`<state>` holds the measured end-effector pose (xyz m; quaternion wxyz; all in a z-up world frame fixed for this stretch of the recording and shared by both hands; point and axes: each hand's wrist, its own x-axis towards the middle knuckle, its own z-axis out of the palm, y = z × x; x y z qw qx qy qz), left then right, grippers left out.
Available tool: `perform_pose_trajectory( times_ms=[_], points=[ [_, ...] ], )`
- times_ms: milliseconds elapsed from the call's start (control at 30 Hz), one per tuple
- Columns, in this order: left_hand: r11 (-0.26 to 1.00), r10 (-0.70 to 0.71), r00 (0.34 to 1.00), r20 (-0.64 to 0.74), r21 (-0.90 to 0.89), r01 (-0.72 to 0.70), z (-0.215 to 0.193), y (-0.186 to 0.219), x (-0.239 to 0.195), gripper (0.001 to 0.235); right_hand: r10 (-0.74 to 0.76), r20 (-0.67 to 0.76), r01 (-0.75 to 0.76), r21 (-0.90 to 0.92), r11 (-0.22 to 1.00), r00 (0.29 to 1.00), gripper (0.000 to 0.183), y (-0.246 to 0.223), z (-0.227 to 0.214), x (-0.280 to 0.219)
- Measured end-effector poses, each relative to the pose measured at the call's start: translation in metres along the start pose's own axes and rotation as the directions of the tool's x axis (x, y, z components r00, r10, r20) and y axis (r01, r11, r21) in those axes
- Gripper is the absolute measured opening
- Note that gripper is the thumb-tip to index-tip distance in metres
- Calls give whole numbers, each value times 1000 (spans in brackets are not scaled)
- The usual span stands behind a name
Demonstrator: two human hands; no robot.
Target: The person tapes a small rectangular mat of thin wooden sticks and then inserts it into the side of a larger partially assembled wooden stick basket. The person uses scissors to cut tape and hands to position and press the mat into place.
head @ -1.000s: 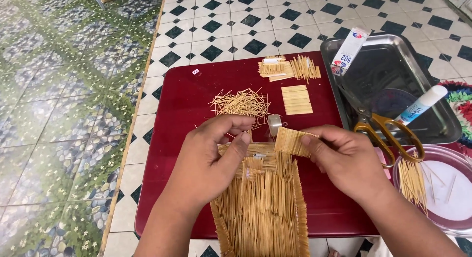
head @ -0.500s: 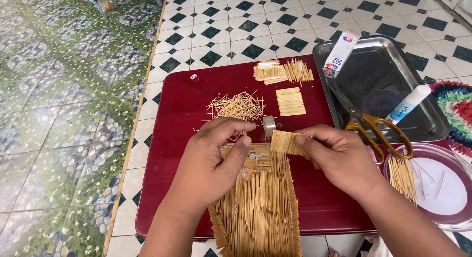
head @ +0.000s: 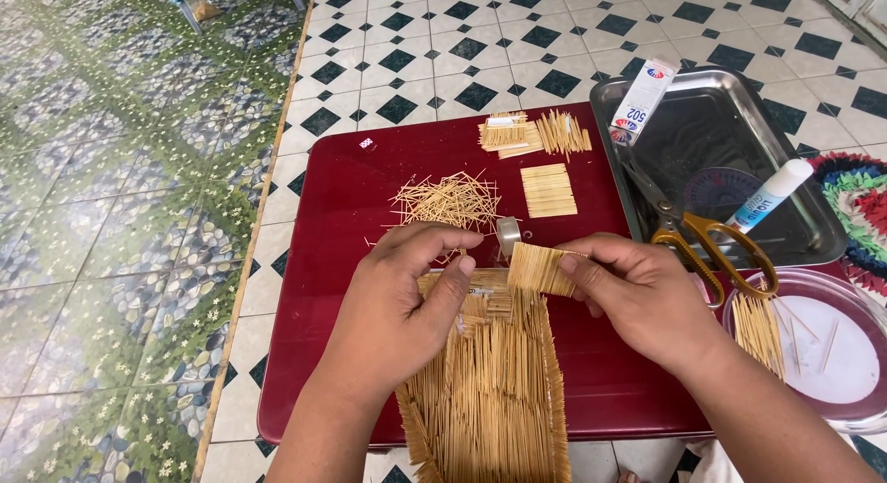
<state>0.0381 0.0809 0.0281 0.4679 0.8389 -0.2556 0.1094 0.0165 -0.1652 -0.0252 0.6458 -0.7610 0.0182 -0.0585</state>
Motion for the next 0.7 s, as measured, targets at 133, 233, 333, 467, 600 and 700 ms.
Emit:
perform_pose_trajectory(
  times_ms=[133,233,333,467,600,700],
  points=[
    [1000,5,1000,-1,-1,-5,0,-2,0,25,5,4,-5,1,1000,1000,21,-1,-2,0],
    [1000,3,1000,-2,4,-3,1,-2,-1,25,19,13,-19,9,1000,1000,23,-1,-3,1],
    [1000,3,1000,-12,8,-3,1,0,0,24,59,16,-60,46,997,998,24,-1,-4,1],
    [1000,-4,998,-55,16,5,1,3,-1,23,40,21,-43,131,990,999,26,0,-6,2],
    [1000,-16,997,-69,25,17,1,1,-2,22,34,10,-35,152,988,999,26,-3,-5,1],
    [999,-23,997,-70,23,25,2,1,-2,21,16,11,-18,164,986,1000,26,-1,-6,2]
  ],
)
